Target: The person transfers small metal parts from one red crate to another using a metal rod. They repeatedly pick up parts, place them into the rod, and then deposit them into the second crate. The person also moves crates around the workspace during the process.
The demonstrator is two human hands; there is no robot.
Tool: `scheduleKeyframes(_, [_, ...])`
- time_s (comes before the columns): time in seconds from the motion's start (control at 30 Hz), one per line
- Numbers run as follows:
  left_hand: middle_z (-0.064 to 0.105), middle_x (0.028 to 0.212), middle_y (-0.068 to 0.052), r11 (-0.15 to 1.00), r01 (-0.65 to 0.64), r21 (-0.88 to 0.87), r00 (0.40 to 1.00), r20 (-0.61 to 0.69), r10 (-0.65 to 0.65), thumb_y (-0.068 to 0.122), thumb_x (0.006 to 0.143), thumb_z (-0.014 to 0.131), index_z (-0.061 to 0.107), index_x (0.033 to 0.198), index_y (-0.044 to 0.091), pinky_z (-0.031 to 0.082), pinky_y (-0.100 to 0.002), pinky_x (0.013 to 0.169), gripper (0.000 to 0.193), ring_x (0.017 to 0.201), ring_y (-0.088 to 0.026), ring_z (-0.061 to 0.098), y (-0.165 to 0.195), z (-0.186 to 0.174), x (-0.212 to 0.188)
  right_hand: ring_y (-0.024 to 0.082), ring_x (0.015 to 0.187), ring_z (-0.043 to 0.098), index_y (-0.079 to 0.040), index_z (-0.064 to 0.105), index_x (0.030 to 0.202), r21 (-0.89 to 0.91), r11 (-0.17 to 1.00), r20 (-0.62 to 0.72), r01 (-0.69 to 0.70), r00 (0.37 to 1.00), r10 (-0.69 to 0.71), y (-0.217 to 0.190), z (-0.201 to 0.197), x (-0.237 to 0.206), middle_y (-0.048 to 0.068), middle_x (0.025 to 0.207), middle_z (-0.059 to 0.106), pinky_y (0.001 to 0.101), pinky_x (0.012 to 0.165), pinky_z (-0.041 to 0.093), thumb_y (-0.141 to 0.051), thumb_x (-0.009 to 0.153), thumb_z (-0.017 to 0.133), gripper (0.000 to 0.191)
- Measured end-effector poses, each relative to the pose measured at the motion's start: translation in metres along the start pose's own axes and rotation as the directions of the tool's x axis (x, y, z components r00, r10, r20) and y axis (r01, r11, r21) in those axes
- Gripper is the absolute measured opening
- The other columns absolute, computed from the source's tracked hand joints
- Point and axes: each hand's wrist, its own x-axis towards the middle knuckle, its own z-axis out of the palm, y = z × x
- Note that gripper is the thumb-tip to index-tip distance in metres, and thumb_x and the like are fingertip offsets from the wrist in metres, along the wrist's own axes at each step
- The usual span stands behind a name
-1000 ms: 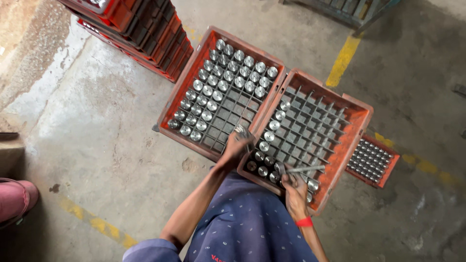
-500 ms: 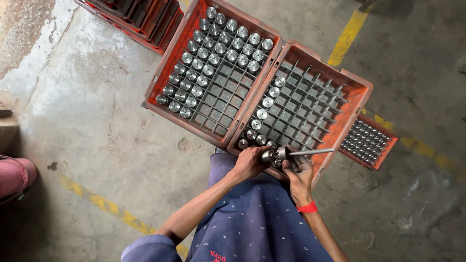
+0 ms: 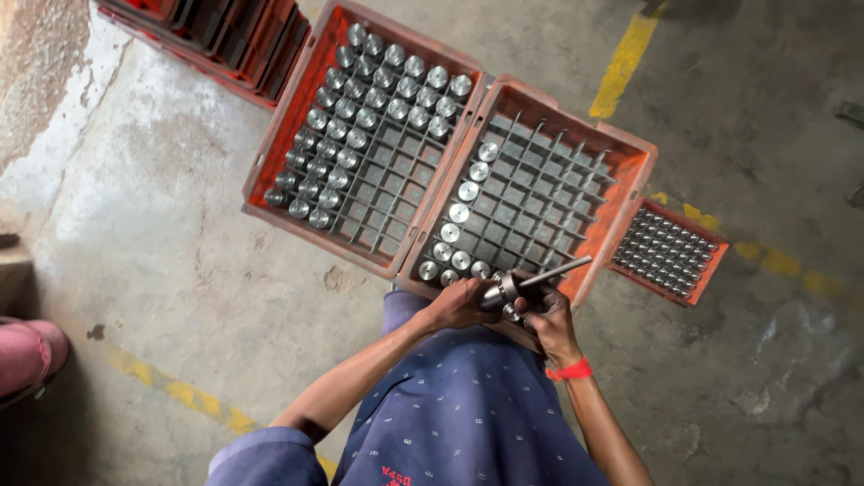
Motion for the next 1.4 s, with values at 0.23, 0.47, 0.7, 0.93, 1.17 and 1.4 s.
scheduleKeyframes(0.23, [0.076,0.104,-0.017,0.987,-0.023,0.157,0.999,0.042,0.017,0.051,0.086,0.076,0.065,0.122,0.008,0.058,-0.045,0.081,0.057,0.095,-0.035,0.074,-0.007,-0.035,0.060,0.013,0.103,0.064,0.012,0.060,0.141,0.404,0.867,-0.327,0.292,0.931,-0.161,0.041,-0.038,0.017,0.008,0.120,0.069,0.0253,0.095,0.051,0.012,0.086,0.064,0.055])
scheduleKeyframes(0.47, [0.058,0.120,-0.031,0.808,0.032,0.588,0.884,-0.395,0.252,0.028,0.099,0.061,0.043,0.146,-0.003,0.058,-0.049,0.066,0.059,0.084,-0.043,0.068,0.009,-0.129,0.163,0.011,0.103,0.063,0.009,0.056,0.139,0.378,0.881,-0.541,0.283,0.840,-0.038,0.052,-0.073,0.003,0.008,0.115,0.068,0.0229,0.094,0.050,0.014,0.091,0.058,0.048])
scheduleKeyframes(0.7, [0.063,0.125,-0.021,0.689,-0.072,0.721,0.854,-0.313,0.416,-0.005,0.084,0.065,0.060,0.127,0.005,0.056,-0.044,0.088,0.044,0.104,-0.036,0.069,0.011,-0.151,0.178,0.013,0.102,0.062,0.014,0.055,0.140,0.399,0.870,-0.454,0.290,0.887,-0.087,0.070,-0.053,0.001,0.009,0.112,0.064,0.0245,0.094,0.050,0.013,0.096,0.065,0.046])
scheduleKeyframes(0.93, [0.065,0.122,-0.017,0.832,0.187,0.522,0.746,-0.627,0.226,-0.002,0.088,0.065,0.065,0.134,0.012,0.054,-0.044,0.098,0.048,0.116,-0.034,0.061,-0.032,-0.184,0.123,0.011,0.112,0.065,0.009,0.051,0.140,0.360,0.924,-0.517,0.129,0.852,0.082,0.044,-0.013,-0.012,0.009,0.126,0.068,0.0219,0.100,0.050,0.000,0.093,0.062,0.049])
scheduleKeyframes(1.17, [0.049,0.137,-0.024,0.705,0.218,0.674,0.739,-0.586,0.332,0.044,0.084,0.078,0.071,0.113,0.008,0.035,-0.059,0.106,0.048,0.132,-0.041,0.042,-0.040,-0.211,0.145,0.013,0.113,0.062,0.011,0.052,0.143,0.357,0.926,-0.466,0.123,0.883,0.062,0.057,0.009,-0.006,0.013,0.130,0.064,0.0240,0.100,0.048,0.005,0.093,0.065,0.051])
scheduleKeyframes(1.4, [0.060,0.121,-0.011,0.985,-0.173,0.002,0.664,-0.738,0.118,0.044,0.073,0.087,0.074,0.109,0.009,0.041,-0.049,0.109,0.052,0.123,-0.028,0.053,-0.031,-0.216,0.086,0.012,0.118,0.062,0.009,0.052,0.140,0.338,0.935,-0.479,0.108,0.875,0.072,0.073,0.018,-0.016,0.010,0.131,0.065,0.0232,0.103,0.048,0.002,0.094,0.061,0.047])
